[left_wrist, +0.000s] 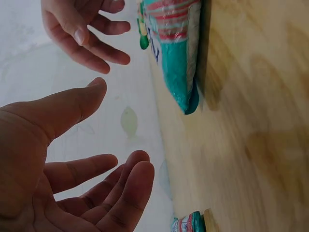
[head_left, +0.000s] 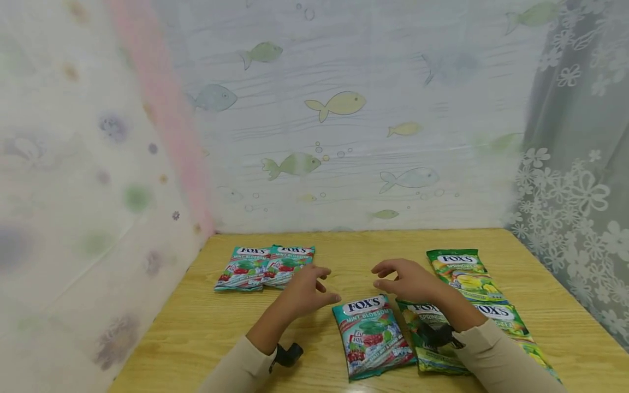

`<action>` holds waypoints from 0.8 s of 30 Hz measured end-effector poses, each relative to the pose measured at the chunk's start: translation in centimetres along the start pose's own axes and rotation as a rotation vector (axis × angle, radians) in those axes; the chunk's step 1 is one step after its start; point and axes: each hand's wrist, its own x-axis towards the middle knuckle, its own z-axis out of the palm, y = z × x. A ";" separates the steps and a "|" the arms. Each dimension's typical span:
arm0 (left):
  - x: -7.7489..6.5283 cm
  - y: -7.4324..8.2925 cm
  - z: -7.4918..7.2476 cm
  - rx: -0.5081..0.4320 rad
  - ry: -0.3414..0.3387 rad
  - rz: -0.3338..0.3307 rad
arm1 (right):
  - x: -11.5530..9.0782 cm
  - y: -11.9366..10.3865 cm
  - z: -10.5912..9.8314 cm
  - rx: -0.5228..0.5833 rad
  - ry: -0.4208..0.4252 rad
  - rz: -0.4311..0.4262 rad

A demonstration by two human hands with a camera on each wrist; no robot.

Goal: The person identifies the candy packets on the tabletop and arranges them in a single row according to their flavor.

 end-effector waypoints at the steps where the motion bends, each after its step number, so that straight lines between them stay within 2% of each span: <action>1: -0.2 0.0 0.0 -0.001 -0.005 0.001 | -0.3 -0.1 -0.1 0.007 -0.003 -0.003; 9: -1.4 0.3 0.6 -0.058 -0.021 0.004 | -2.2 -0.3 0.1 0.095 -0.004 0.071; 14: -2.0 0.4 1.0 -0.126 -0.061 -0.043 | -2.9 -0.4 0.5 0.106 -0.007 0.106; 19: -2.1 0.6 1.3 -0.152 -0.104 -0.081 | -3.3 -0.3 0.7 0.101 -0.030 0.111; 24: -2.4 0.6 1.6 -0.236 -0.186 -0.139 | -3.5 -0.2 1.0 0.084 -0.060 0.109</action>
